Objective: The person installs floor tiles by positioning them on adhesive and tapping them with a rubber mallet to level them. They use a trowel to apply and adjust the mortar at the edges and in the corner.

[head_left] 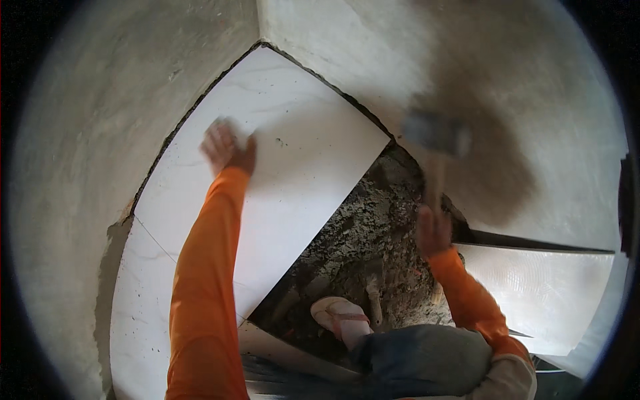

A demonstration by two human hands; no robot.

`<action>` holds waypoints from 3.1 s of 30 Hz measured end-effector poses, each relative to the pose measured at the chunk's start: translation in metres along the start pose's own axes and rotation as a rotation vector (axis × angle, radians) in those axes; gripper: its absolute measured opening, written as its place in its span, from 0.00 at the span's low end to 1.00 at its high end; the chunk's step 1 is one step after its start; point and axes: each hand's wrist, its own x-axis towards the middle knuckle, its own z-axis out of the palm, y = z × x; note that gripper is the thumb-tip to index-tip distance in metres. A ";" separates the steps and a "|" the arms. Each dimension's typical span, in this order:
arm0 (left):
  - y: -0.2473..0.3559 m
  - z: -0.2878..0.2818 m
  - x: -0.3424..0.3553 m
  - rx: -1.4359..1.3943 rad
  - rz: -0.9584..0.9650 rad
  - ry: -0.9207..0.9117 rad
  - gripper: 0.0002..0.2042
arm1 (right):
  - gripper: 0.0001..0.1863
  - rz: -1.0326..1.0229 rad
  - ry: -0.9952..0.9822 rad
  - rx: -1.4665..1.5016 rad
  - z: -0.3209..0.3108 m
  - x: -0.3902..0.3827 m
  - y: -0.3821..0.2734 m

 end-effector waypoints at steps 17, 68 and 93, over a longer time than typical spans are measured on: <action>0.123 -0.062 -0.199 -1.223 0.484 -0.330 0.32 | 0.32 0.526 0.158 0.094 0.007 -0.116 0.094; -0.184 -0.215 -0.433 -0.251 -0.319 -0.438 0.22 | 0.21 0.214 -0.667 -0.418 0.052 -0.193 0.070; -0.167 -0.223 -0.426 -0.251 -0.310 -0.463 0.21 | 0.25 0.628 -0.014 -0.083 -0.072 -0.158 0.263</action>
